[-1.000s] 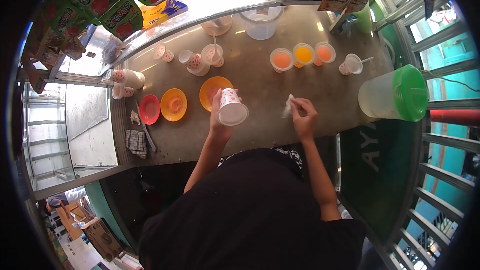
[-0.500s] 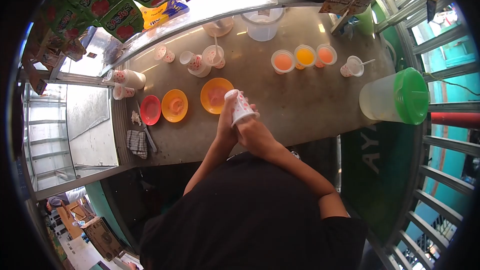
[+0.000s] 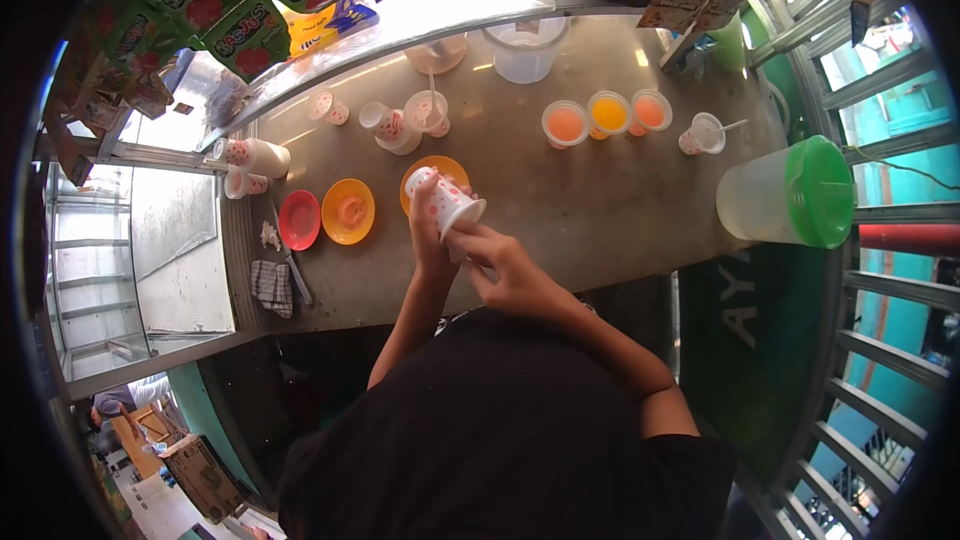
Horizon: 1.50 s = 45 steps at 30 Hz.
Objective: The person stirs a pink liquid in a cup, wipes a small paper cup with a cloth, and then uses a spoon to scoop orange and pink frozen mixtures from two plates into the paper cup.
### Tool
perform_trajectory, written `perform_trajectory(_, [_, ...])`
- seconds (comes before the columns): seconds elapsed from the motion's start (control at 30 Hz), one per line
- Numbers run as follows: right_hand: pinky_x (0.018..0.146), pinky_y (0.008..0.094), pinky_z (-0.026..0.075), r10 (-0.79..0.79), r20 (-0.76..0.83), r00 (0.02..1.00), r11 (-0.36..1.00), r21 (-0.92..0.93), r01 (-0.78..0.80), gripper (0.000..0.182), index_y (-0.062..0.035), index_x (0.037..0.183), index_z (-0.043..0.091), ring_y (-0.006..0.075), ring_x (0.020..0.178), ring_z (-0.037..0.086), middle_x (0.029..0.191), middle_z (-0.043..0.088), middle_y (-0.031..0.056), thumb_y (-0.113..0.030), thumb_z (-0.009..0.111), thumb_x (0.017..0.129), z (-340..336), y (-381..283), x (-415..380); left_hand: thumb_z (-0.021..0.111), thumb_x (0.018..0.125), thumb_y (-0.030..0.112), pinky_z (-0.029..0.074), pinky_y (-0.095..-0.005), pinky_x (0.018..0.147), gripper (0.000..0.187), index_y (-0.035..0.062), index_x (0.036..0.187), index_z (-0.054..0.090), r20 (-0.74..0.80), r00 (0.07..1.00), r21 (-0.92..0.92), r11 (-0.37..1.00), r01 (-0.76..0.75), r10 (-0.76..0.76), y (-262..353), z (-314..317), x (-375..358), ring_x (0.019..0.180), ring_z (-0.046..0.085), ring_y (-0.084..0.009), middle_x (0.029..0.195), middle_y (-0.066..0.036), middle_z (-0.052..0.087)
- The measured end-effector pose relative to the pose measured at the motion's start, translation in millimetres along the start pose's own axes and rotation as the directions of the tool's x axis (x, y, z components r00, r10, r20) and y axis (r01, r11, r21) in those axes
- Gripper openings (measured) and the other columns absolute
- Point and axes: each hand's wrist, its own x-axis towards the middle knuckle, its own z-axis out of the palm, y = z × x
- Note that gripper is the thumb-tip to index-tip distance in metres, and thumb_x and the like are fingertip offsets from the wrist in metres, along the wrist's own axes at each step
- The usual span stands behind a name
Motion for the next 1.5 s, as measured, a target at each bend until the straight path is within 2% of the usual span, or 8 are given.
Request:
perform_trajectory(0.23, [0.098,0.0318,0.049,0.245,-0.025,0.969,0.569,0.813,-0.122,0.026,0.0045,0.120,0.060,0.0160,0.111,0.062,0.121,0.061,0.0079,0.003,0.057,0.094,-2,34,2,0.055,0.095,0.027,0.052,-0.0383,0.085,0.038,0.0116,0.127,0.041,0.273,0.956,-0.130,0.989,-0.071,0.105,-18,13,-21,0.091,0.058,-0.0209,0.100,-0.010,0.053])
perform_trajectory(0.4, [0.098,0.0313,0.049,0.248,-0.095,0.964,0.470,0.882,-0.034,0.033,0.0031,0.128,0.054,0.0151,0.112,0.061,0.124,0.061,0.0091,-0.001,0.056,0.096,9,46,-1,0.053,0.092,0.022,0.052,-0.0390,0.085,0.037,0.0120,0.126,0.040,0.240,0.967,-0.095,0.993,-0.068,0.090,-21,18,-29,0.089,0.059,-0.0221,0.096,-0.011,0.053])
perform_trajectory(0.57, [0.094,0.0305,0.048,0.102,0.004,0.995,0.921,0.378,-0.095,0.026,0.0026,0.119,0.063,0.0132,0.106,0.062,0.113,0.067,0.0063,0.001,0.060,0.092,-11,40,-8,0.053,0.092,0.021,0.053,-0.0406,0.082,0.036,0.0112,0.124,0.040,0.293,0.935,0.008,0.977,-0.211,0.200,-13,18,-33,0.085,0.060,-0.0232,0.092,-0.012,0.055])
perform_trajectory(0.83, [0.091,0.0308,0.052,0.102,0.034,0.994,0.929,0.353,-0.107,0.024,0.0014,0.110,0.071,0.0147,0.099,0.065,0.109,0.070,0.0084,-0.001,0.071,0.086,-20,23,-5,0.055,0.096,0.029,0.054,-0.0411,0.082,0.029,0.0084,0.116,0.047,0.144,0.984,-0.007,0.994,-0.107,0.107,-7,-3,-16,0.086,0.062,-0.0232,0.091,-0.010,0.058])
perform_trajectory(1.0, [0.088,0.0308,0.054,0.104,0.086,0.991,0.956,0.266,-0.124,0.021,0.0003,0.106,0.073,0.0175,0.095,0.068,0.109,0.070,0.0110,0.000,0.071,0.085,-8,45,-9,0.045,0.099,0.046,0.051,-0.0417,0.091,0.041,0.0079,0.115,0.050,0.035,0.940,-0.237,0.916,-0.323,0.341,19,-51,8,0.097,0.063,-0.0254,0.103,-0.011,0.063])
perform_trajectory(1.2, [0.089,0.0307,0.054,0.232,-0.084,0.969,0.934,-0.258,-0.246,0.022,-0.0002,0.107,0.071,0.0245,0.101,0.068,0.115,0.066,0.0162,0.000,0.067,0.085,9,78,-7,0.050,0.095,0.046,0.050,-0.0351,0.087,0.047,0.0099,0.125,0.051,-0.268,0.856,-0.094,0.873,-0.479,0.442,47,-60,0,0.107,0.061,-0.0221,0.114,-0.009,0.063])
perform_trajectory(1.27, [0.094,0.0342,0.052,-0.053,-0.021,0.998,0.982,-0.182,0.049,0.026,-0.0011,0.112,0.069,0.0310,0.109,0.065,0.124,0.062,0.0185,-0.001,0.066,0.086,19,89,-4,0.054,0.094,0.043,0.050,-0.0311,0.083,0.046,0.0102,0.126,0.051,-0.191,0.895,-0.127,0.894,-0.431,0.404,48,-84,-2,0.106,0.062,-0.0207,0.116,-0.008,0.063])
perform_trajectory(1.5, [0.095,0.0375,0.050,-0.081,-0.010,0.997,0.969,-0.235,0.076,0.025,-0.0013,0.114,0.067,0.0334,0.111,0.062,0.120,0.064,0.0177,-0.005,0.063,0.090,22,83,-10,0.061,0.090,0.023,0.054,-0.0359,0.093,0.053,0.0078,0.138,0.043,0.009,0.965,-0.216,0.943,-0.254,0.262,41,-89,-19,0.114,0.061,-0.0258,0.129,-0.013,0.057])
